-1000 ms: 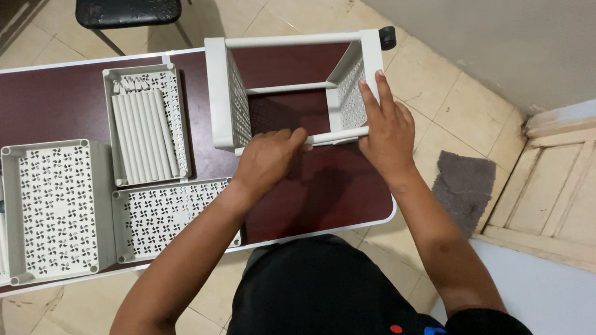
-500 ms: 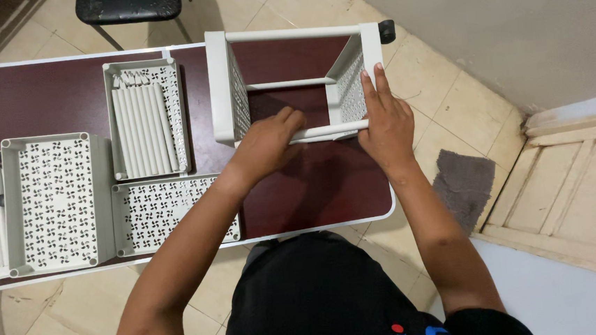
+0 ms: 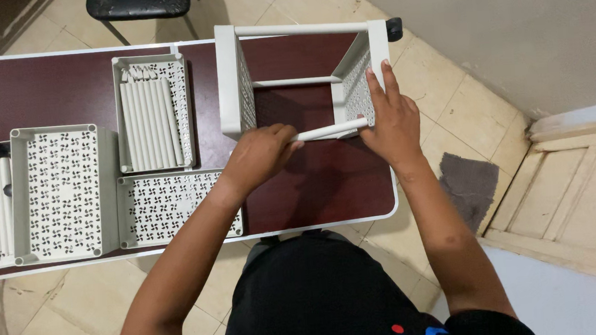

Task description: The person assembles a white plastic shelving unit by inserting rods into perforated panels and attaching black corner connectors. They repeatedly insert and remove rods, align panels, and secure joints to build the frame on a maroon table.

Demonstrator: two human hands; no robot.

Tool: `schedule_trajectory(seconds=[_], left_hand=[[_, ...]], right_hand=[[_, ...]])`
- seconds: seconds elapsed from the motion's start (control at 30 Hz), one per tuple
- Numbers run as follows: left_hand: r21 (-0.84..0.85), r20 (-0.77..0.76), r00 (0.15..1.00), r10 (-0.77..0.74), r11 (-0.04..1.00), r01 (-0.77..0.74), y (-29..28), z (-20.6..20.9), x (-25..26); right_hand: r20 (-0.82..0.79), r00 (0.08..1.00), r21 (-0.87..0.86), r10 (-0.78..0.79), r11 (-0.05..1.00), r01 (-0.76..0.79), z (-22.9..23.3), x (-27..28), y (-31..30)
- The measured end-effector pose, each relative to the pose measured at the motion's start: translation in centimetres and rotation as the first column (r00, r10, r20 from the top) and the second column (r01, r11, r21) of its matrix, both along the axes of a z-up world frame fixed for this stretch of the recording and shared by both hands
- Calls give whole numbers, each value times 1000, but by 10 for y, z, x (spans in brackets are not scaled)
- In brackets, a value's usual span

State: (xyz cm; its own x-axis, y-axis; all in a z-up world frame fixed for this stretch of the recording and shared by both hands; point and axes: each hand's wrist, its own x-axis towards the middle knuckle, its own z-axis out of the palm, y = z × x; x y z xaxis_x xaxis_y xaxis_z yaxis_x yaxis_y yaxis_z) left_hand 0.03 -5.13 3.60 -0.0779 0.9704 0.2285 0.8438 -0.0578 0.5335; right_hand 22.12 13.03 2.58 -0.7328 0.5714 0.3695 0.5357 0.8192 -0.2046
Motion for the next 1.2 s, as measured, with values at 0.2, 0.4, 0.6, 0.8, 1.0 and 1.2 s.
schedule_trajectory(seconds=[0.2,0.4,0.6,0.8,1.0,1.2], left_hand=[[38,0,1000,-2,999,2,-25,18,2],[7,175,982,77,997,-79,-69,17,11],[-144,373,886,274,961,-237,-128,-1,20],[-89,541,744,392,907,-412,-184,-35,32],[-284,617,488,617,753,-594,-203,-91,23],[-27,460,689,559,785,-619,-183,-140,-43]], right_hand=[[152,988,-164,6,986,19,26,-1,-11],[93,983,-150,158,978,-143,33,3,-67],[-481,876,-767,-46,506,-395,3,-24,-138],[-515,841,-855,-168,35,-517,-71,-67,-180],[-458,885,-860,-89,-206,-466,-156,-136,-215],[-440,893,-898,-92,36,-439,-205,-242,-188]])
